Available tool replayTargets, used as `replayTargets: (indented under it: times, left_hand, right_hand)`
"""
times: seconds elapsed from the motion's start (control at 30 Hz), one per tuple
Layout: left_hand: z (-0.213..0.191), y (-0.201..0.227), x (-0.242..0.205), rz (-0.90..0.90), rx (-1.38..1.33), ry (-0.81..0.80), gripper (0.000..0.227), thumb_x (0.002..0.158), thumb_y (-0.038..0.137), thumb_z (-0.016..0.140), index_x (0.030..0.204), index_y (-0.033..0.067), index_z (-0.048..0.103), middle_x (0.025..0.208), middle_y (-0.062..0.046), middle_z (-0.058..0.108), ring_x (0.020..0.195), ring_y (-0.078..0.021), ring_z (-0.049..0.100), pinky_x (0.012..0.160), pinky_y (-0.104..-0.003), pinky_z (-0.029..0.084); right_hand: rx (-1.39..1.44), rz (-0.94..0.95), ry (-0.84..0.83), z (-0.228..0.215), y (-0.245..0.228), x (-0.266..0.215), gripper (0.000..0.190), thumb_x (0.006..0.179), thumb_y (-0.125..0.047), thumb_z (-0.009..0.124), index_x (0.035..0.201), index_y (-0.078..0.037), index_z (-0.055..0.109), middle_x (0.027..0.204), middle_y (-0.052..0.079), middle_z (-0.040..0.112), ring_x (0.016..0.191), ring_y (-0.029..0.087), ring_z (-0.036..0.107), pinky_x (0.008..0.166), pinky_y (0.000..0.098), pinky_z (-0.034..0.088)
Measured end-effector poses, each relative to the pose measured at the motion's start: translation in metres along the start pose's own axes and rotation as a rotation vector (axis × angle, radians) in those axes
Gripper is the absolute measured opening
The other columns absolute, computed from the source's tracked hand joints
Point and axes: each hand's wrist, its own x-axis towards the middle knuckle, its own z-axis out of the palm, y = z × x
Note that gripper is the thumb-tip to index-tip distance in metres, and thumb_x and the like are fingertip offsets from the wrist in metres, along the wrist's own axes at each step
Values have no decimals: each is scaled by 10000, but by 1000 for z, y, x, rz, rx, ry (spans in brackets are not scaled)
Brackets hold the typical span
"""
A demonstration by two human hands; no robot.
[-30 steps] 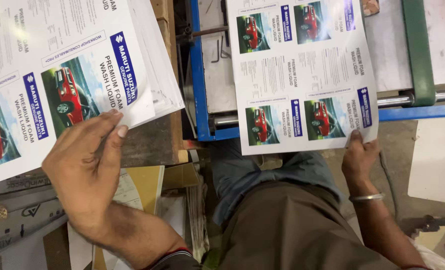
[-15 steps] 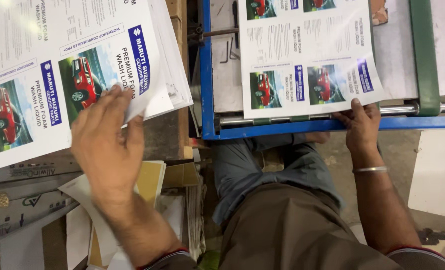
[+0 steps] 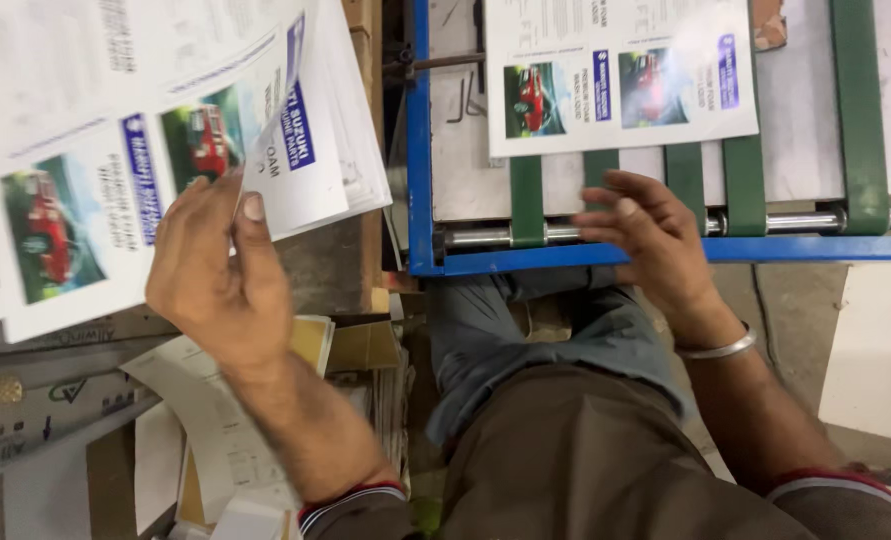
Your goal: The person repeatedly picks up printed sheets from a blue roller conveyor and places them onto a growing stack on the left. The sheets feature Maruti Suzuki branding and car images. The person handles the sheets by hand without using tools.
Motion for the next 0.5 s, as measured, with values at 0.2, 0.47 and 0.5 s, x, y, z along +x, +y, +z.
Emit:
replayTargets:
  times: [0.2,0.47,0.5]
  left_hand:
    - [54,95,2,178,90,-390,245,964,76,649,1194,-2,681,1281,-156,671,1303,-311,608,1222,-584,388]
    - [-1,102,-22,138,92,-421,387,1031,283,707,1282,-5,645,1347,-198,634,1337,-363,569,1194,-604,382]
    - [-8,91,-19,115,134,-397,367,1044,239,704,1300,-16,639,1351,-199,633,1340,-377,571,1192,-596,392]
  right_hand:
    - [403,-105,-353,94,-28,3,587,1044,-191,621,1547,-34,362,1525,153,530,1382,247,610,1163,393,564]
    - [370,-94,206,31,-7,51,479,989,42,512,1460,15,429,1382,171,617,1251,273,664,1070,407,599]
    - [348,-89,254,9,0,56,476,986,59,499,1455,10,434,1371,172,622,1238,265,668,1053,393,599]
